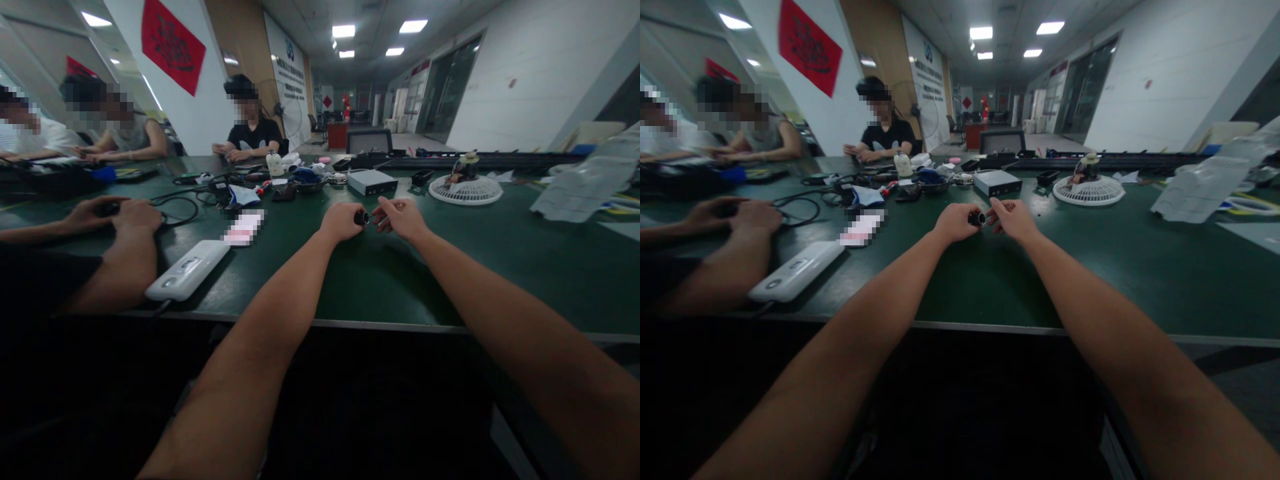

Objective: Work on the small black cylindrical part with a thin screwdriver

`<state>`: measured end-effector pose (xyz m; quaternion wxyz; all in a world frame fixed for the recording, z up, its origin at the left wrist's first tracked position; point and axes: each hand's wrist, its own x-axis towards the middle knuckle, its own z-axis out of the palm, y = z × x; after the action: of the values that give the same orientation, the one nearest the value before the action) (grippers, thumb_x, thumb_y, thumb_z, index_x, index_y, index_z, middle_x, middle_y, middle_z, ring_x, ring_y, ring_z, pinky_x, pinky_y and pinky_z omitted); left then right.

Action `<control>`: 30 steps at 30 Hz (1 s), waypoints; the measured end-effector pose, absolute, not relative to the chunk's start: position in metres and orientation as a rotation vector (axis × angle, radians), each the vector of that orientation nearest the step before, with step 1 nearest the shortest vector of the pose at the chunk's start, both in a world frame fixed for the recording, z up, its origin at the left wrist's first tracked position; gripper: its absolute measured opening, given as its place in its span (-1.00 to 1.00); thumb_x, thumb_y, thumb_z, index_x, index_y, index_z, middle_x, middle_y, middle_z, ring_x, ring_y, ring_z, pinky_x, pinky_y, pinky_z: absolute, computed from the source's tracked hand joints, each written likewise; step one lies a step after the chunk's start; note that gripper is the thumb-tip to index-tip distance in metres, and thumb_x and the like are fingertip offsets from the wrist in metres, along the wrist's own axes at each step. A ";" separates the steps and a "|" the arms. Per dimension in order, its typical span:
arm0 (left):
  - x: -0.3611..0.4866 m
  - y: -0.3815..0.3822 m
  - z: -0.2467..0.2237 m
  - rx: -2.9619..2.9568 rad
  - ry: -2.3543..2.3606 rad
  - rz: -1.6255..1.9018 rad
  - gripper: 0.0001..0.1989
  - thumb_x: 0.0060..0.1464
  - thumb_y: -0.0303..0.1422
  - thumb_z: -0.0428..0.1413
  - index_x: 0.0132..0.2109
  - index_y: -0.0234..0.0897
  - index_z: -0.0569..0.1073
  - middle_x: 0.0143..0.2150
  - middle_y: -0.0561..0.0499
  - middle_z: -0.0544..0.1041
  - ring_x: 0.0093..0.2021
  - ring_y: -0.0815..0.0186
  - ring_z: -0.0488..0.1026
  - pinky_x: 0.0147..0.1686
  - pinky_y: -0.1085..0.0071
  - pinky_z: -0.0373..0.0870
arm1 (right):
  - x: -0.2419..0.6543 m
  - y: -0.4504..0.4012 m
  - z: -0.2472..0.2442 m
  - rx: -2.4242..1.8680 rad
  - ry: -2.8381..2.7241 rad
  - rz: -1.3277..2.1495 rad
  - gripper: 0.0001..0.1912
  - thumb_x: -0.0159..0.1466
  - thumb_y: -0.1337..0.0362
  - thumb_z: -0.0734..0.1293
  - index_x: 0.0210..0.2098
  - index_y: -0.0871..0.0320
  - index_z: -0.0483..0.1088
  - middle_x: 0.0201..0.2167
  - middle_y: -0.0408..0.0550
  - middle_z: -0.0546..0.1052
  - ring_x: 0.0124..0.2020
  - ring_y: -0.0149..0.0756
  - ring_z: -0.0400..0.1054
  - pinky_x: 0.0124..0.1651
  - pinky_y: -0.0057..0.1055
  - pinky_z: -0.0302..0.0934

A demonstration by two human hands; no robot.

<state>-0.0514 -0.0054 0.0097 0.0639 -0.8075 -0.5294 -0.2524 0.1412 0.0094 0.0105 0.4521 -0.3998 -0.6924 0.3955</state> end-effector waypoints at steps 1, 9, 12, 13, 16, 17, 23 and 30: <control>-0.051 -0.005 0.010 -2.440 -1.596 -0.767 -0.68 0.02 -0.29 0.28 -0.05 -0.20 0.62 -0.13 -0.11 0.66 -0.07 0.09 0.56 -0.02 0.20 0.44 | 0.142 0.010 0.011 -0.999 -1.689 0.955 -0.40 0.33 -0.25 0.30 -0.38 0.21 0.52 -0.48 0.09 0.61 -0.63 -0.34 0.44 -0.62 -0.45 0.23; -0.051 -0.005 0.009 -2.413 -1.604 -0.811 -0.73 0.05 -0.28 0.26 -0.07 -0.19 0.62 -0.14 -0.09 0.66 -0.10 0.11 0.55 -0.02 0.20 0.44 | 0.146 0.013 0.017 -0.997 -1.504 0.840 -0.32 0.29 -0.37 0.23 -0.31 0.15 0.53 -0.43 0.10 0.61 -0.55 -0.24 0.48 -0.57 -0.35 0.29; -0.052 -0.005 0.009 -2.399 -1.605 -0.809 -0.74 0.05 -0.29 0.26 -0.08 -0.20 0.62 -0.14 -0.10 0.65 -0.10 0.11 0.55 -0.03 0.20 0.44 | 0.150 0.018 0.013 -1.029 -1.465 0.825 -0.36 0.29 -0.35 0.25 -0.25 0.12 0.52 -0.47 0.05 0.58 -0.55 -0.23 0.48 -0.57 -0.36 0.27; -0.052 -0.005 0.009 -2.396 -1.607 -0.806 -0.73 0.05 -0.30 0.26 -0.07 -0.20 0.61 -0.13 -0.10 0.65 -0.10 0.11 0.55 -0.03 0.20 0.44 | 0.152 0.020 0.011 -1.040 -1.471 0.819 -0.40 0.30 -0.32 0.26 -0.24 0.12 0.51 -0.50 0.03 0.56 -0.54 -0.22 0.48 -0.56 -0.36 0.26; -0.051 -0.005 0.009 -2.389 -1.618 -0.791 -0.71 0.05 -0.29 0.27 -0.05 -0.20 0.61 -0.12 -0.11 0.65 -0.07 0.09 0.55 0.00 0.18 0.44 | 0.154 0.027 0.003 -1.069 -1.584 0.739 -0.60 0.35 -0.11 0.32 -0.29 0.11 0.51 -0.50 -0.01 0.56 -0.47 -0.22 0.50 -0.47 -0.36 0.29; -0.051 -0.005 0.009 -2.389 -1.620 -0.789 -0.71 0.05 -0.29 0.27 -0.05 -0.20 0.61 -0.12 -0.11 0.65 -0.07 0.08 0.55 0.01 0.18 0.44 | 0.154 0.029 0.001 -1.078 -1.651 0.689 -0.69 0.34 0.00 0.36 -0.32 0.11 0.51 -0.47 -0.02 0.58 -0.44 -0.23 0.49 -0.41 -0.35 0.31; -0.051 -0.006 0.009 -2.416 -1.623 -0.801 -0.71 0.03 -0.30 0.27 -0.06 -0.20 0.62 -0.10 -0.12 0.66 -0.04 0.04 0.55 0.03 0.16 0.44 | 0.152 0.031 -0.011 -1.193 -2.076 0.457 -0.84 0.05 0.47 0.50 -0.41 0.10 0.56 -0.60 -0.22 0.43 -0.50 -0.33 0.31 -0.32 -0.36 0.18; -0.051 -0.005 0.008 -2.404 -1.601 -0.804 -0.72 0.04 -0.30 0.27 -0.07 -0.20 0.63 -0.12 -0.12 0.65 -0.05 0.06 0.55 0.01 0.16 0.44 | 0.154 0.029 -0.008 -1.104 -2.123 0.490 -0.80 0.03 0.52 0.42 -0.40 0.12 0.51 -0.49 -0.16 0.54 -0.45 -0.32 0.37 -0.31 -0.36 0.22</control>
<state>-0.0514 -0.0049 0.0080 0.0716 -0.7999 -0.5325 -0.2675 0.1543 0.0285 -0.0081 0.3424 -0.4245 -0.8168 0.1885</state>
